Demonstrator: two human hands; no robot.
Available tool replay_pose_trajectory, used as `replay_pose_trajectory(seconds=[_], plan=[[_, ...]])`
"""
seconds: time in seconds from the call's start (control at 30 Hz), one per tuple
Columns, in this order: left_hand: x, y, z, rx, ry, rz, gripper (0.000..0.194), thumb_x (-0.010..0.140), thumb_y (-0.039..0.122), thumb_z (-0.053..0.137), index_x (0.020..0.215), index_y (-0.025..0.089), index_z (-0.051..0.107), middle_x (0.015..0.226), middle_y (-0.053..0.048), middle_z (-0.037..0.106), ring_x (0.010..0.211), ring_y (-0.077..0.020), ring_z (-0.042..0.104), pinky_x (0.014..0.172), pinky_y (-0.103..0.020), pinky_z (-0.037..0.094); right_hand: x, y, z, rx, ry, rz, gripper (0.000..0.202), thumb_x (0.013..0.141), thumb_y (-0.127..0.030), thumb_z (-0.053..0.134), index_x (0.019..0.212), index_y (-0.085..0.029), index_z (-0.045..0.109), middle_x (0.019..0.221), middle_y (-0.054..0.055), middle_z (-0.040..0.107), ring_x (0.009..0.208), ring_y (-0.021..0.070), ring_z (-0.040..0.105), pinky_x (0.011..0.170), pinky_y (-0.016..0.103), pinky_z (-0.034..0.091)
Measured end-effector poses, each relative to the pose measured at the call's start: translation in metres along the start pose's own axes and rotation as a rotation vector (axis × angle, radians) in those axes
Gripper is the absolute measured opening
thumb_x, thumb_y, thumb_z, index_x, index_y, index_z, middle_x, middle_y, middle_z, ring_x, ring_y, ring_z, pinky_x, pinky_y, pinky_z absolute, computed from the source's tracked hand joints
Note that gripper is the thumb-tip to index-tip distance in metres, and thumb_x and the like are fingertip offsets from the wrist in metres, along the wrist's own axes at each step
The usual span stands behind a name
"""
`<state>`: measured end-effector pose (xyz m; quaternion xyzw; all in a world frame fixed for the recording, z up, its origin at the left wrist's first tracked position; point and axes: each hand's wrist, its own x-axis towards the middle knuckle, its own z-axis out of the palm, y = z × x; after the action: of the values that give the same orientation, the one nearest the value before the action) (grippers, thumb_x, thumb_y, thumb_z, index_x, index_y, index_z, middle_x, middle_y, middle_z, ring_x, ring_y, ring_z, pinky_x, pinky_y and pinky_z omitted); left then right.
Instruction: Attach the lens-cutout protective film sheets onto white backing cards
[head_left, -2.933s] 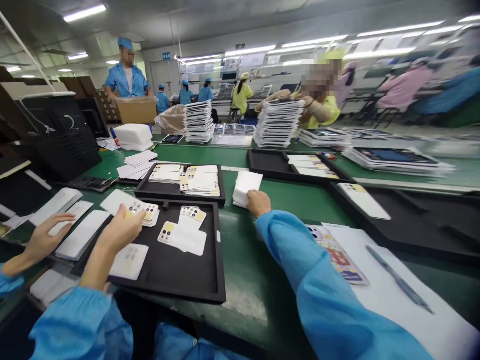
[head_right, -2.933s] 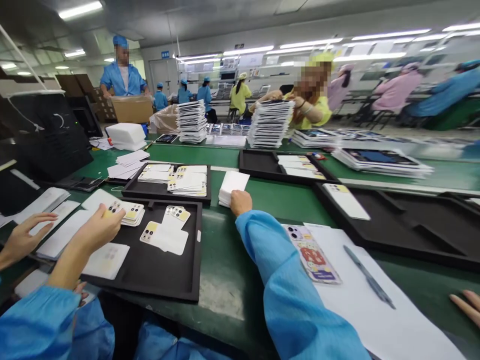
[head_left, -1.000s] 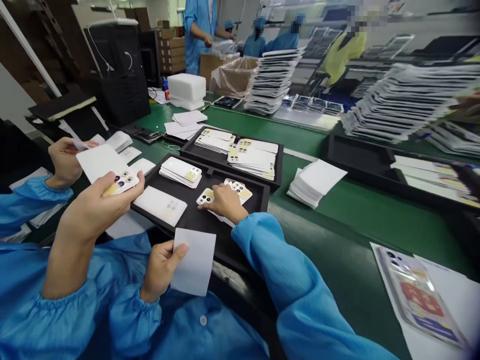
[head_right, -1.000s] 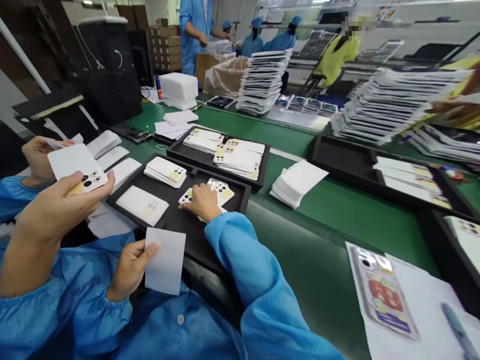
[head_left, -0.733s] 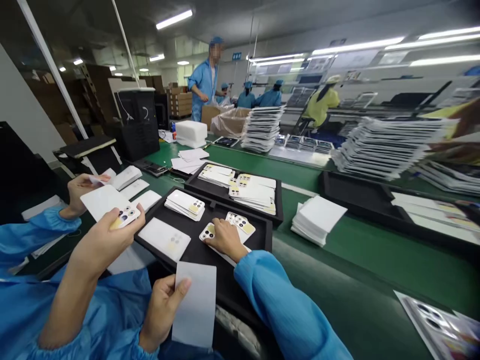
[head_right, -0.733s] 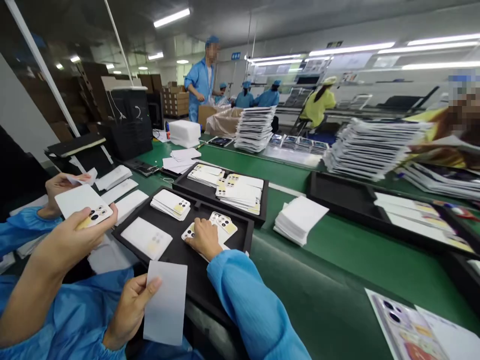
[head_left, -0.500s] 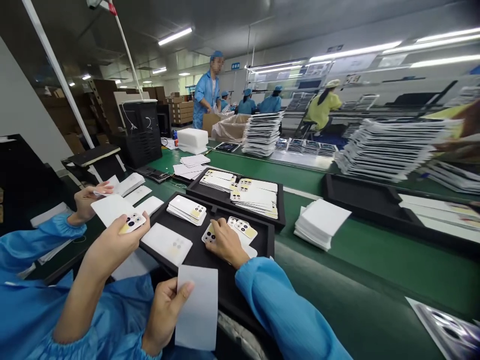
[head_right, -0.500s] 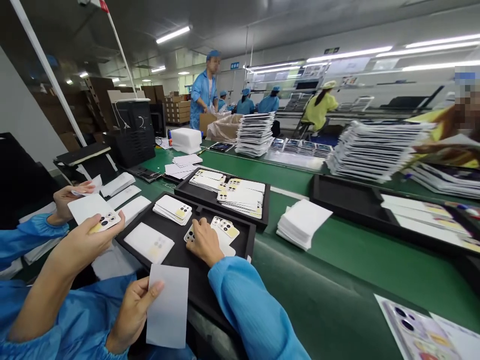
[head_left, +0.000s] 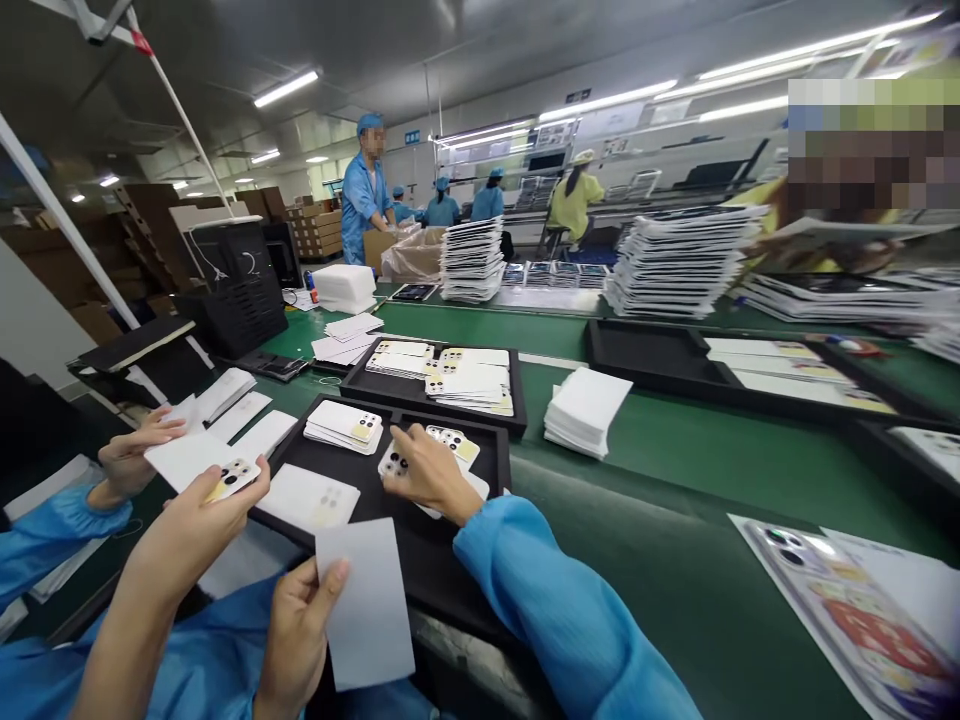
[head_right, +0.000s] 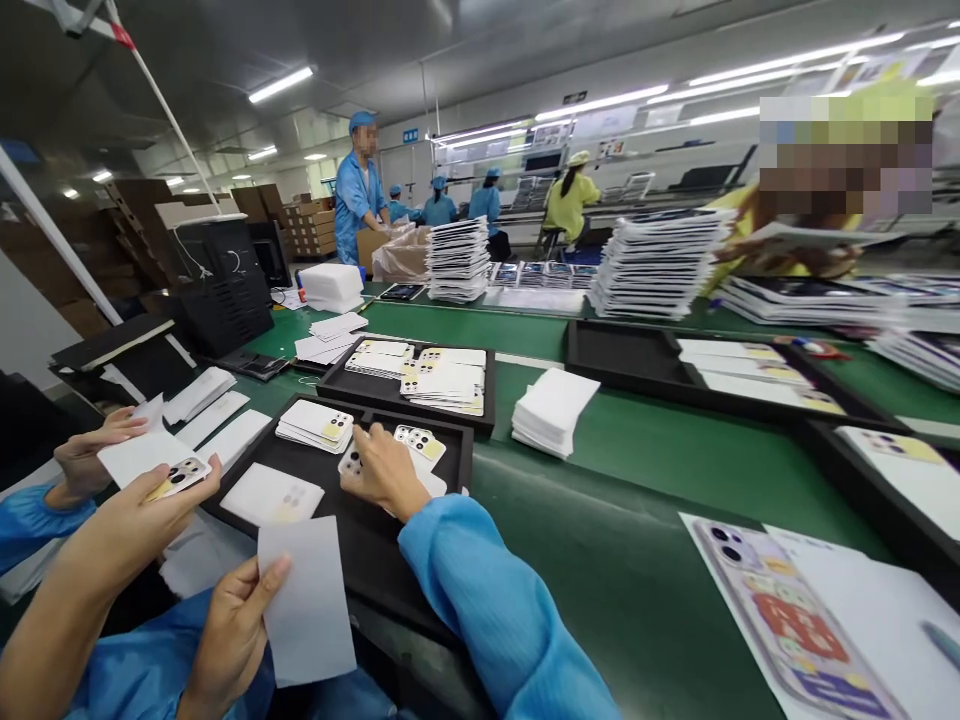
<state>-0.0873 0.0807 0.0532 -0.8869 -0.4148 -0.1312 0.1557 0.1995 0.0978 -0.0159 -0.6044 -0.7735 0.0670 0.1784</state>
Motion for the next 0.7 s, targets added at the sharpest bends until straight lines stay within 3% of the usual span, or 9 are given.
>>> replay_pose_trajectory(seconds=[0.17,0.3,0.43,0.57,0.63,0.7], plan=[[-0.029,-0.009,0.004,0.073,-0.071,0.031,0.062,0.087,0.007,0.036,0.144,0.031,0.041,0.129,-0.007,0.062,0.132,-0.0166,0.050,0.103,-0.033,0.051,-0.027,0.027,-0.044,0.448,0.635,-0.010,0.064,0.072,-0.048,0.070,0.125,-0.016,0.055,0.106,0.012,0.064,0.095,0.0270,0.063,0.082,0.039,0.052],[-0.044,-0.006,0.005,0.192,-0.152,0.032,0.071,0.086,-0.004,0.024,0.151,0.026,0.028,0.143,-0.012,0.051,0.132,-0.0159,0.050,0.108,-0.035,0.047,-0.053,0.045,-0.074,0.906,0.879,0.042,0.051,0.071,-0.042,0.076,0.116,-0.025,0.059,0.097,0.005,0.066,0.085,0.0245,0.067,0.075,0.043,0.056],[-0.042,0.000,0.000,0.258,-0.213,0.012,0.065,0.088,-0.004,0.025,0.147,0.020,0.035,0.143,-0.011,0.051,0.131,-0.0155,0.051,0.109,-0.032,0.045,-0.073,0.042,-0.097,1.289,0.917,0.030,0.026,0.083,-0.041,0.060,0.105,-0.030,0.064,0.102,0.006,0.065,0.099,0.0282,0.068,0.082,0.052,0.056],[-0.045,-0.005,-0.002,0.213,-0.275,-0.004,0.065,0.089,-0.004,0.014,0.147,0.017,0.036,0.142,-0.008,0.053,0.133,-0.0152,0.049,0.111,-0.031,0.043,-0.078,0.031,-0.103,1.423,0.833,0.039,0.036,0.093,-0.048,0.035,0.111,-0.032,0.062,0.116,0.008,0.063,0.119,0.0305,0.060,0.088,0.056,0.054],[-0.046,-0.004,0.004,0.135,-0.205,-0.020,0.068,0.089,-0.004,0.011,0.148,0.019,0.033,0.138,-0.009,0.057,0.131,-0.0160,0.051,0.110,-0.032,0.045,-0.074,0.027,-0.101,1.507,0.862,0.026,0.037,0.092,-0.052,0.040,0.107,-0.029,0.064,0.112,0.008,0.065,0.115,0.0311,0.061,0.087,0.056,0.055],[-0.040,0.011,0.016,0.041,-0.028,-0.096,0.068,0.089,-0.002,0.011,0.150,0.021,0.029,0.133,-0.012,0.061,0.126,-0.0173,0.056,0.110,-0.038,0.045,-0.068,0.026,-0.098,1.612,0.896,0.016,0.037,0.086,-0.055,0.051,0.102,-0.025,0.067,0.102,0.007,0.068,0.107,0.0309,0.065,0.084,0.055,0.057]])
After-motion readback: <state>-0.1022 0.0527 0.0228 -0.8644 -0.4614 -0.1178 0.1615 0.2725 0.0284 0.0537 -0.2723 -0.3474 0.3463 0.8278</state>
